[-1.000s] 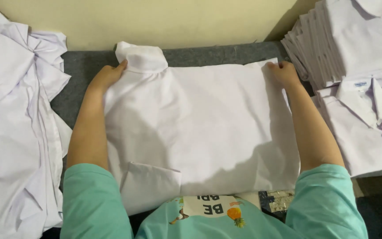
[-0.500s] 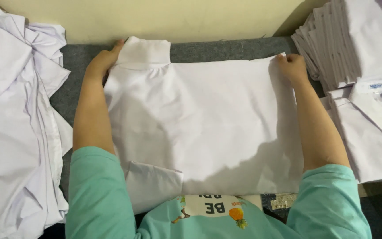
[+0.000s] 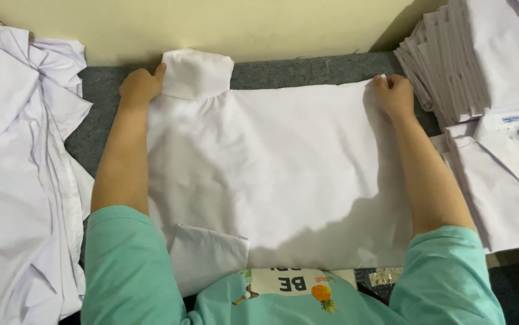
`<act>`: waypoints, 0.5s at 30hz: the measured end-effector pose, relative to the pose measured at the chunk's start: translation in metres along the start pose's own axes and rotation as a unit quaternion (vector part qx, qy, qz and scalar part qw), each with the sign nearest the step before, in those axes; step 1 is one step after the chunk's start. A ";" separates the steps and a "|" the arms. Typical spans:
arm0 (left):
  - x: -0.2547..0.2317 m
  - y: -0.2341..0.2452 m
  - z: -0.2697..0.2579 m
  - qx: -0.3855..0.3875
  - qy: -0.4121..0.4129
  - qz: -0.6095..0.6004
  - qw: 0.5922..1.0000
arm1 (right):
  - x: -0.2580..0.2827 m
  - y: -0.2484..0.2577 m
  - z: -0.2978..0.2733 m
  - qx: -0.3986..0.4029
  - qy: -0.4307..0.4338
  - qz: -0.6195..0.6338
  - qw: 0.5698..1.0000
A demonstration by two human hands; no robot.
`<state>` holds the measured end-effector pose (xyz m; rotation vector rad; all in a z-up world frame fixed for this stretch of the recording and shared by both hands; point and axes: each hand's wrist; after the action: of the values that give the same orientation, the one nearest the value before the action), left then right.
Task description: Folding a white collared shirt into a neat rectangle on a work table.
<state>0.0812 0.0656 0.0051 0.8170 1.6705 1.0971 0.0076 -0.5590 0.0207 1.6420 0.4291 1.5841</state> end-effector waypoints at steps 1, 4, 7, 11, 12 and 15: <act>-0.008 0.014 -0.022 0.052 0.062 0.081 0.993 | -0.001 0.000 0.001 -0.003 -0.007 0.004 1.000; 0.012 -0.010 -0.044 -0.042 0.031 0.089 0.995 | -0.006 -0.004 0.005 -0.016 0.008 -0.029 0.999; 0.051 -0.064 -0.050 -0.250 -0.095 0.043 0.963 | -0.035 -0.031 0.011 -0.071 0.143 -0.185 0.970; 0.049 -0.055 -0.035 -0.274 -0.137 -0.003 0.952 | -0.028 -0.029 0.012 -0.078 0.138 -0.216 0.964; 0.048 -0.052 -0.028 -0.296 -0.157 0.009 0.942 | -0.028 -0.027 0.015 -0.078 0.155 -0.225 0.959; 0.027 -0.024 -0.027 -0.349 -0.186 0.005 0.918 | -0.023 -0.022 0.028 -0.107 0.175 -0.235 0.950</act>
<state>0.0456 0.0722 -0.0218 0.5143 0.8554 1.3275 0.0366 -0.5704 -0.0077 0.9980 0.7436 1.4867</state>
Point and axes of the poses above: each hand's wrist, its own z-axis towards the middle knuckle, its own y-axis out of the back of the hand, x = y × z, and after that the axes turned 3 degrees about -x, right-handed
